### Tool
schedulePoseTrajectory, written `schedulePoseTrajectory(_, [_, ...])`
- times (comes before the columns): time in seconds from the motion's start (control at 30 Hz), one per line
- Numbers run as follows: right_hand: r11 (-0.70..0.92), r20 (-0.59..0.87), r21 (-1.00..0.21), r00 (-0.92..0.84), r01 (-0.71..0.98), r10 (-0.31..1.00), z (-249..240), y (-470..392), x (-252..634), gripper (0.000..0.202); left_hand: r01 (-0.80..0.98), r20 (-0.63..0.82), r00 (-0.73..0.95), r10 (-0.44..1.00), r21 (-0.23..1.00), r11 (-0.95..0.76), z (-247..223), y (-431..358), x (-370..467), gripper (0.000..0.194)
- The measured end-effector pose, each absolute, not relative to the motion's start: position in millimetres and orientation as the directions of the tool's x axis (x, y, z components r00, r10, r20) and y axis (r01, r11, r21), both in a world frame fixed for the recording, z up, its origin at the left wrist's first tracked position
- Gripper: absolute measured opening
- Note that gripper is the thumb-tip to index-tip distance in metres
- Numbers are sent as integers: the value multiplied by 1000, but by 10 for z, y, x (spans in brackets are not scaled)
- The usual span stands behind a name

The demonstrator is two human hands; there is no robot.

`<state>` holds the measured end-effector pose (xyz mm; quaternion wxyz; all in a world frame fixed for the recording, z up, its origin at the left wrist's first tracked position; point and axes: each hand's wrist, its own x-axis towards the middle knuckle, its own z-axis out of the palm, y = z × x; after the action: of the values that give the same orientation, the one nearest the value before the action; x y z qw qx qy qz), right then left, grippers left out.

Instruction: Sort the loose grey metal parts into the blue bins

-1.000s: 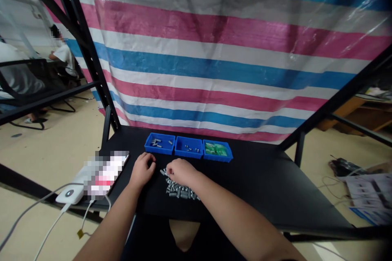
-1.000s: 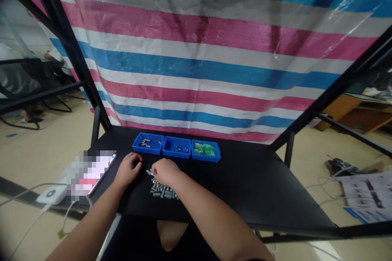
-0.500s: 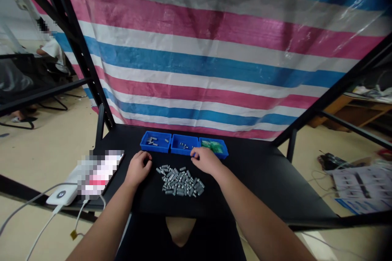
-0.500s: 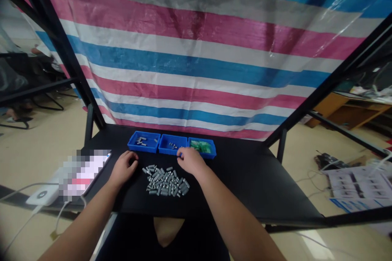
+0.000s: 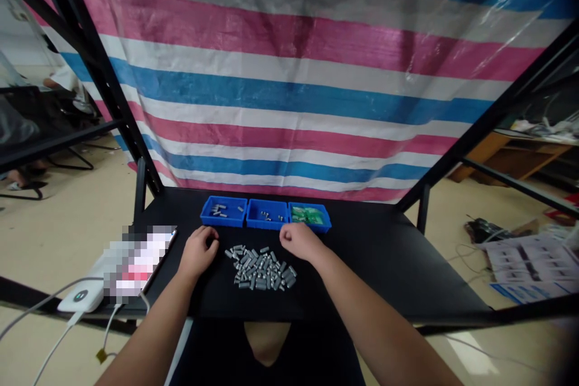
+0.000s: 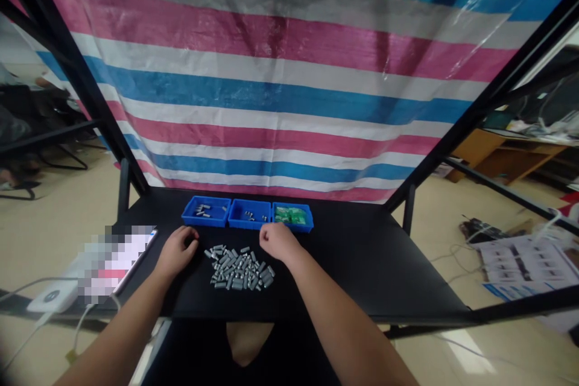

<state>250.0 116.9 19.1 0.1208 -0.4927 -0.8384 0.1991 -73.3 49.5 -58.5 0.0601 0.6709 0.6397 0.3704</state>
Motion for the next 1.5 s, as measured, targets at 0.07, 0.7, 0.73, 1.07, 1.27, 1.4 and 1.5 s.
schedulePoseTrajectory(0.07, [418,125,-507,-415,754,901,275,1235,2446,19,816,421,-98,902,553,-169,-580,489,-729,7])
schedulePoseTrajectory(0.7, [407,-410,-294,-498,865,764,235,987,2595,23,808,403,-103,909,567,-160,-584,491,-696,8])
schedulePoseTrajectory(0.73, [390,-445,-280,-479,877,757,260,1001,2572,21,808,403,-107,909,568,-157,-588,490,-695,8])
schedulePoseTrajectory(1.07, [299,-553,-485,-553,822,623,76,1247,2771,14,798,404,-122,907,583,-152,-555,453,-671,10])
schedulePoseTrajectory(1.27, [382,-383,-613,-684,691,621,260,1404,2477,10,790,397,-117,910,593,-157,-540,454,-674,9])
schedulePoseTrajectory(1.4, [413,-123,-728,-697,547,706,385,1589,1865,11,784,400,-122,908,600,-159,-533,445,-687,10])
schedulePoseTrajectory(1.5, [346,67,-780,-480,521,875,408,1686,1520,11,782,402,-139,905,605,-149,-520,430,-688,9])
